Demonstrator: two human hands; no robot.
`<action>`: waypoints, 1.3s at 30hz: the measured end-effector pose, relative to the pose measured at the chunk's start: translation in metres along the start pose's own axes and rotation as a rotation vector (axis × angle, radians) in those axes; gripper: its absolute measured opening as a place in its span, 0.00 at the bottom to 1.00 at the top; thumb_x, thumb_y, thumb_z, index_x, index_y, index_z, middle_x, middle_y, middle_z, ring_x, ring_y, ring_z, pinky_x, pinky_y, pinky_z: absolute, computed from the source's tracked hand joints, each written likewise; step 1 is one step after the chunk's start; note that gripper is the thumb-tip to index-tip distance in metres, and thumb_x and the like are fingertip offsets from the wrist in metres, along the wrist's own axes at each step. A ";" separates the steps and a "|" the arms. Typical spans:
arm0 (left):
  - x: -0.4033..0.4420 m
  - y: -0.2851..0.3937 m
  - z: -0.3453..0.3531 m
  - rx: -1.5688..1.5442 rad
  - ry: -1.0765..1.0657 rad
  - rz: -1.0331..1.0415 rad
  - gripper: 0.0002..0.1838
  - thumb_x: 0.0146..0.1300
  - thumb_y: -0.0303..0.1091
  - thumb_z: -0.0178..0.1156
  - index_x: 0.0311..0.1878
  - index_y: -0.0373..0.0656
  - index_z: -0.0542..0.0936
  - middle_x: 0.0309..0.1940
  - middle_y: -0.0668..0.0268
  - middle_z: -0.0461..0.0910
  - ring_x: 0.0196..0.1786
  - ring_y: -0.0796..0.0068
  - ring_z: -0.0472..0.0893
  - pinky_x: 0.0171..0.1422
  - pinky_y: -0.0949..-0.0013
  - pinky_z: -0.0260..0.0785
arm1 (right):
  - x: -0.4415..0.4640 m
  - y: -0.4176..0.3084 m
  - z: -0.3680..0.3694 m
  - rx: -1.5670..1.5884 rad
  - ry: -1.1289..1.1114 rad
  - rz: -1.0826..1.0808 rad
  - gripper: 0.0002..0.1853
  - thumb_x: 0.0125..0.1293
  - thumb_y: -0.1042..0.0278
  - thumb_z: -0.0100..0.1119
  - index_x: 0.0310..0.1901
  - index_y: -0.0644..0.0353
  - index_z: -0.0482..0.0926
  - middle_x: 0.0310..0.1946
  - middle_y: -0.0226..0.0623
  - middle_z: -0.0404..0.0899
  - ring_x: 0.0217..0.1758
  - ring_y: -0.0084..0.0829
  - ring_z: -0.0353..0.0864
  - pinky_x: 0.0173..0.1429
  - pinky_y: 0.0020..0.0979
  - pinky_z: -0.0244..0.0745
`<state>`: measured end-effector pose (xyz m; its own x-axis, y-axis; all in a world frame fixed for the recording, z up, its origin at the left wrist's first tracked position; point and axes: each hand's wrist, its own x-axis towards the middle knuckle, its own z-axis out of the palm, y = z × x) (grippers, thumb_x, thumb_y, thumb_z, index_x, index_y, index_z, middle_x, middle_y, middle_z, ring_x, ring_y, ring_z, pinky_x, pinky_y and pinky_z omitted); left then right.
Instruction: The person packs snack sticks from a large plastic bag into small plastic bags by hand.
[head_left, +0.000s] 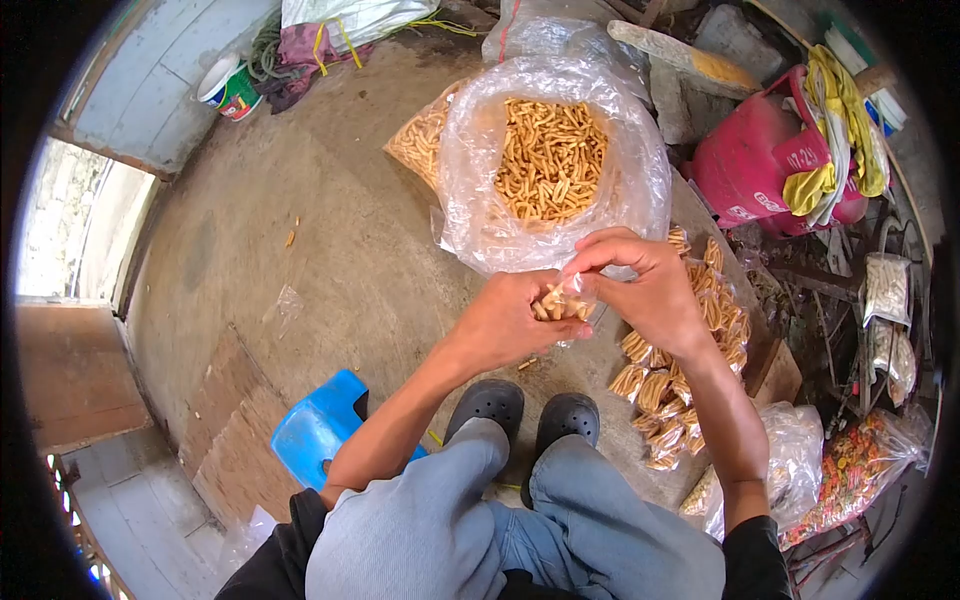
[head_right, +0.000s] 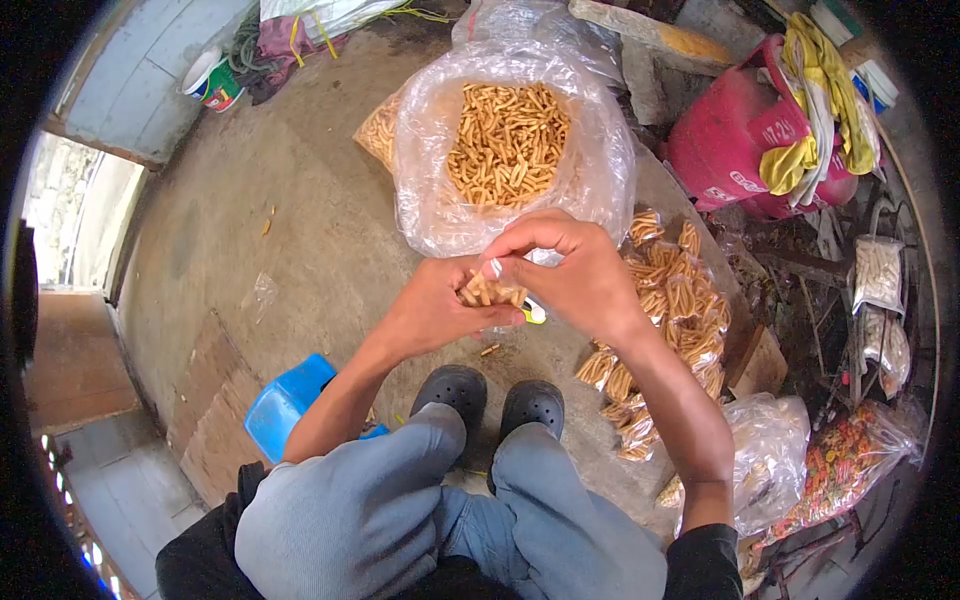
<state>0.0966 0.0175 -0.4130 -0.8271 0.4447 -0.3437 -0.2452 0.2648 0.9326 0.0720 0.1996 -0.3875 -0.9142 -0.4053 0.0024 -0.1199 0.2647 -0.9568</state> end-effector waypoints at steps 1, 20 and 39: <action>0.000 0.001 0.001 -0.018 0.009 -0.007 0.17 0.55 0.35 0.72 0.46 0.40 0.81 0.32 0.70 0.83 0.32 0.84 0.78 0.32 0.75 0.75 | -0.001 0.000 0.000 -0.039 0.026 -0.004 0.06 0.56 0.74 0.70 0.36 0.59 0.85 0.33 0.32 0.83 0.42 0.25 0.79 0.50 0.28 0.73; 0.010 -0.025 -0.001 0.177 0.109 0.199 0.17 0.51 0.35 0.73 0.42 0.40 0.80 0.27 0.67 0.81 0.30 0.80 0.78 0.33 0.69 0.72 | -0.011 0.016 0.011 -0.460 -0.110 -0.404 0.18 0.59 0.73 0.64 0.53 0.58 0.81 0.42 0.35 0.81 0.49 0.36 0.77 0.56 0.35 0.69; 0.011 -0.012 -0.007 -0.336 -0.057 0.107 0.15 0.62 0.31 0.67 0.49 0.36 0.79 0.34 0.66 0.82 0.34 0.83 0.80 0.36 0.76 0.74 | -0.014 0.020 -0.003 -0.120 0.196 -0.161 0.10 0.59 0.75 0.66 0.44 0.61 0.85 0.38 0.38 0.82 0.45 0.31 0.79 0.53 0.31 0.71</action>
<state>0.0868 0.0136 -0.4270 -0.8300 0.5038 -0.2392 -0.3191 -0.0773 0.9445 0.0810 0.2134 -0.4052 -0.9358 -0.2763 0.2191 -0.3040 0.3171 -0.8983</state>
